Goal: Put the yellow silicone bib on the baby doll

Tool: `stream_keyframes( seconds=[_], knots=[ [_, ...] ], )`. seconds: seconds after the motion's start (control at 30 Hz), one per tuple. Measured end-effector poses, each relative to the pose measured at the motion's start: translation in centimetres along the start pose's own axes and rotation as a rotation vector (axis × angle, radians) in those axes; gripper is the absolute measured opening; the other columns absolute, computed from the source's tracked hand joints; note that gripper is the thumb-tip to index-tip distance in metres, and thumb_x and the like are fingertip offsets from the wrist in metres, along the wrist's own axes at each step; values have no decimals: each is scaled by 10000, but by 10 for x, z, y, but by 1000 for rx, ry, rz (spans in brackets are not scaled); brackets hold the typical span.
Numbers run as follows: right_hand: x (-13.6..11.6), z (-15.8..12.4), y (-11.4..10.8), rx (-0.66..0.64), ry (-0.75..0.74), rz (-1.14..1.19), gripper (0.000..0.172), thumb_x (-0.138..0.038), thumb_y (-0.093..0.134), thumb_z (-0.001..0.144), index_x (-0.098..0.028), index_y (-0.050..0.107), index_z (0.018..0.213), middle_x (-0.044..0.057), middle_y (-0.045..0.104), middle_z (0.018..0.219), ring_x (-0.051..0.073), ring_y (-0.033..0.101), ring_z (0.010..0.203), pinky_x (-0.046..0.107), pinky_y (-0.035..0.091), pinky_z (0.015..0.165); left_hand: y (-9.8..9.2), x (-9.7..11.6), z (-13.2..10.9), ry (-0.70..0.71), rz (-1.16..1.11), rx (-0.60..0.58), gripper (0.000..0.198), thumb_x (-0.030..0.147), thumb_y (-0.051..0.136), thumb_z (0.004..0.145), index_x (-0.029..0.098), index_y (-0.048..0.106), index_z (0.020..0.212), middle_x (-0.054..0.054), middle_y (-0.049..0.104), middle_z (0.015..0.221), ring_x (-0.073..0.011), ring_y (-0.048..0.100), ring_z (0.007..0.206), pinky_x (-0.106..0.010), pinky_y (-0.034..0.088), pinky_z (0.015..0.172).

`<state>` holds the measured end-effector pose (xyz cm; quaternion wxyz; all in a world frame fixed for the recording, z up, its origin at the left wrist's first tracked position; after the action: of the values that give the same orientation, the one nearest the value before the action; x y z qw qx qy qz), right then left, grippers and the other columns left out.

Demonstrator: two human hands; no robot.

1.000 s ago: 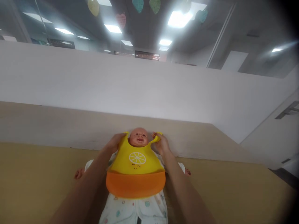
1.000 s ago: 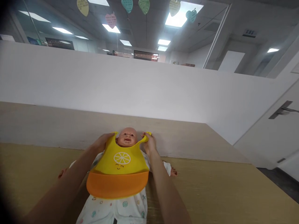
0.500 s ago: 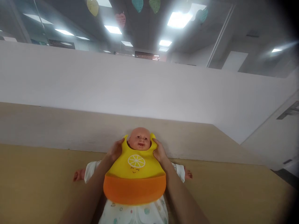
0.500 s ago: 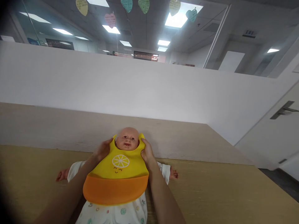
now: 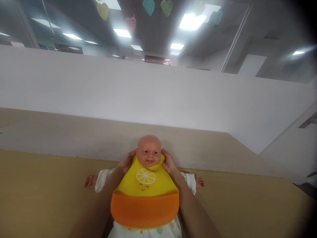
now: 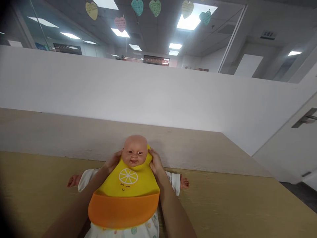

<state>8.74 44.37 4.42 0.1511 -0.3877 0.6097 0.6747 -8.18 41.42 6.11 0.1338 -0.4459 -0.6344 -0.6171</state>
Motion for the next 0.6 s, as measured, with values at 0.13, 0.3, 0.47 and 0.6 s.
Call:
stream_keyframes(
  seconds=[0.13,0.3,0.47,0.6],
  knots=[
    [2,0,2,8,58,30,274,-305,665,727,-175,670,968,43,739,962,217,686,870,368,528,865,4,3,-2,28,31,-8,407,291,631,797,171,644,1186,-88,763,939,-292,704,929,-396,531,866],
    [2,3,-1,-17,-13,-26,303,-261,676,702,-181,673,994,52,736,1006,235,688,912,386,536,853,1,11,-7,119,-42,-122,536,542,495,874,175,584,1255,-110,745,1022,-317,669,1026,-438,497,909],
    [2,6,-3,23,-35,-69,332,-198,692,631,-185,697,963,53,743,988,234,690,861,373,554,793,-1,11,-13,93,-95,-216,794,744,290,850,132,539,1291,-154,728,1068,-353,635,1098,-475,456,952],
    [1,9,-2,69,-75,-119,244,-161,671,578,-172,726,815,54,754,891,206,679,776,322,552,740,1,12,-17,98,-54,-144,810,792,311,800,182,571,1266,-146,739,1046,-377,633,1094,-497,466,944]
  ],
)
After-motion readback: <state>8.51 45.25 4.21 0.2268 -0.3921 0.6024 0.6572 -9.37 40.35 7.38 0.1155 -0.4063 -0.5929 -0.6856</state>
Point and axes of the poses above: each hand's wrist, its own z-axis towards the middle knuckle, its own y-axis out of the palm, x = y × z, the point moved 4 cm from there along z, towards the middle knuckle
